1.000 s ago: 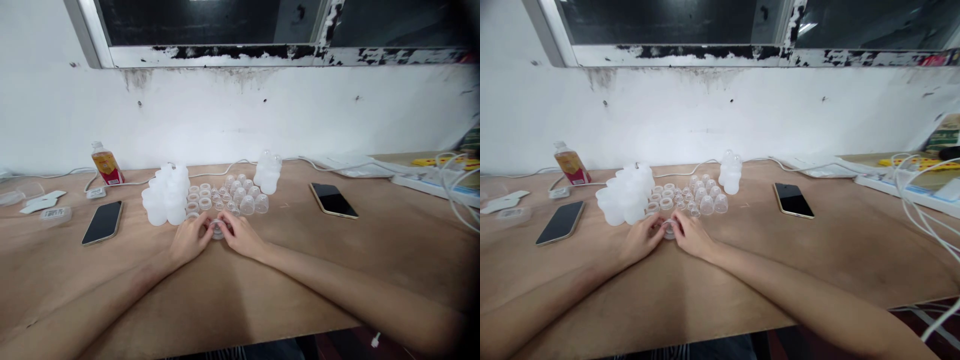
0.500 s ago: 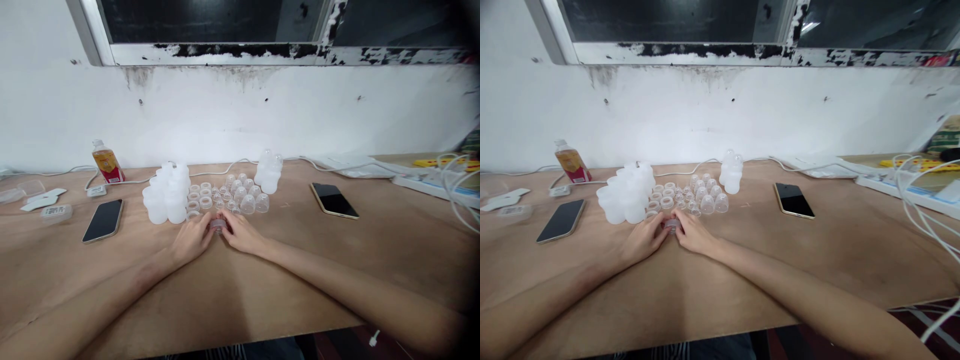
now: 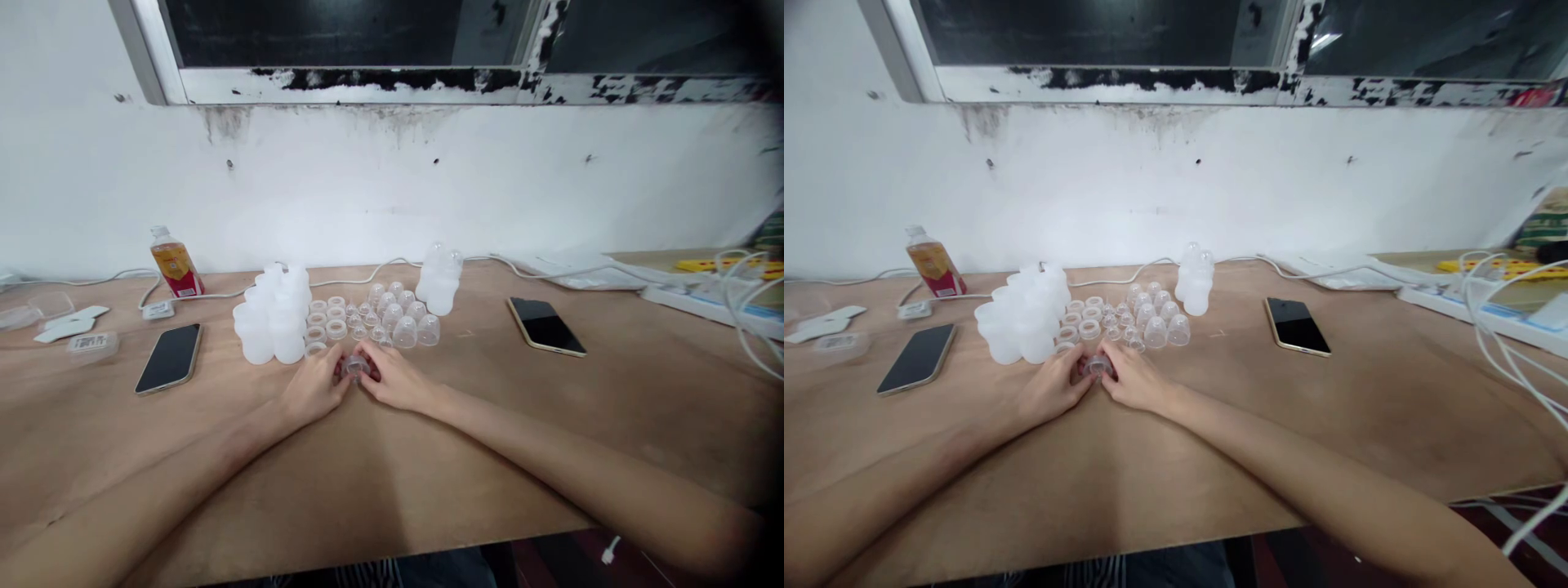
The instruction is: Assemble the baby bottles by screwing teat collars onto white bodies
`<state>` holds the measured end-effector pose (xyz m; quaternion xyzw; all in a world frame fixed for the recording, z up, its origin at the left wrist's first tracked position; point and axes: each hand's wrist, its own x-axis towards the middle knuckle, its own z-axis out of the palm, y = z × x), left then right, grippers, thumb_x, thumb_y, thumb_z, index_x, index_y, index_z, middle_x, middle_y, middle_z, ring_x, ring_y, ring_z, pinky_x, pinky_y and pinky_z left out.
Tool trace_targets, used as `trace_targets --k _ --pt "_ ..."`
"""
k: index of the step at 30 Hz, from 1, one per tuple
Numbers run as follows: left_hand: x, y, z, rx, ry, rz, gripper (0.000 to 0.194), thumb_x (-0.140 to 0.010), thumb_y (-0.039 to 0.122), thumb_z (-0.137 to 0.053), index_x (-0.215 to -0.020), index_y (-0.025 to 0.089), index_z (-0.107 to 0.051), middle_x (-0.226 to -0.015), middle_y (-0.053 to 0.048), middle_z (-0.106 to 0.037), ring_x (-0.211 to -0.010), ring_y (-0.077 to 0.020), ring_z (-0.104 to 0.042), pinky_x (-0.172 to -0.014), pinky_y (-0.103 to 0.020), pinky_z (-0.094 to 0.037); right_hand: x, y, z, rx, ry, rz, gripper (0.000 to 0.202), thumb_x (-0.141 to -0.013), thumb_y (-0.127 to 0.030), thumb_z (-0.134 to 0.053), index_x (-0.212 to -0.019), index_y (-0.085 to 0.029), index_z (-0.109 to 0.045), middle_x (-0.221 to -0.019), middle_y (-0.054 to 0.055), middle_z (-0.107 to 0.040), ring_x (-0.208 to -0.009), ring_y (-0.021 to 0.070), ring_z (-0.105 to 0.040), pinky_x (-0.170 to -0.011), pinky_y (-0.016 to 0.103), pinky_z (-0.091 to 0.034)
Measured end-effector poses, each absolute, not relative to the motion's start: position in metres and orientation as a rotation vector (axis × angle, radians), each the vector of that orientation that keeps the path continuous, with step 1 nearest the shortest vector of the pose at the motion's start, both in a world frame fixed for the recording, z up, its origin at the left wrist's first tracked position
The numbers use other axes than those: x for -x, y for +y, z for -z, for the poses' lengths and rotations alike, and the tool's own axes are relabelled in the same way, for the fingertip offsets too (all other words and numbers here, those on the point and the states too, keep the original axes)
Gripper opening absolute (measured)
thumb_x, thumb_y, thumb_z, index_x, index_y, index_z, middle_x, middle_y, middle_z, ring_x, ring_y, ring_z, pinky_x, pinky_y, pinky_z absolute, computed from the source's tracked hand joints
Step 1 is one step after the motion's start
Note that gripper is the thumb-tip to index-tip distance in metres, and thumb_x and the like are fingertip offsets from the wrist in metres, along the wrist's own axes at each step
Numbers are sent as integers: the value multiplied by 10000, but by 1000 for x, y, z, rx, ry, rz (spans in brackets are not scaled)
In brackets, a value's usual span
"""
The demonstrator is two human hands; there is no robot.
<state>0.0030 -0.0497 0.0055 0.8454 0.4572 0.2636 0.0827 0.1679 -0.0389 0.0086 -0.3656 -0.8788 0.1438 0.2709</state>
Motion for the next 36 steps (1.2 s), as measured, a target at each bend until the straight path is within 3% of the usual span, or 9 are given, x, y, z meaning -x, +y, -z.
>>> trace_targets --k 7,15,29,36 --pt "-7 -50 -5 -2559 1401 -795 83 -737 168 -417 -819 177 -410 -685 1 -504 -599 -130 -478 -525 -233 -359 -166 -39 -10 937 -2380 -365 168 -708 -99 -406 -857 -176 -397 -722 10 -478 -635 119 -436 -588 231 -344" --pt "-5 -58 -6 -2646 1491 -741 90 -759 231 -417 -829 174 -413 -773 -26 -506 -645 -146 -499 -549 -250 -387 -169 -40 -12 974 -2424 -357 199 -715 -147 -425 -910 -177 -402 -747 18 -491 -638 123 -443 -578 235 -346" --pt "-7 -50 -7 -2589 1347 -796 228 -728 114 -398 -945 177 -365 -730 -14 -527 -654 -146 -516 -578 -246 -398 -163 -37 -10 984 -2413 -331 283 -705 -104 -410 -981 -156 -384 -780 40 -508 -673 141 -457 -612 259 -367" --pt "-6 -52 -3 -2546 1307 -905 147 -765 160 -373 -911 165 -385 -791 -44 -522 -699 -157 -511 -602 -266 -403 -171 -33 -11 863 -2329 -478 152 -799 -198 -388 -937 -168 -442 -716 10 -514 -629 117 -464 -600 241 -381"
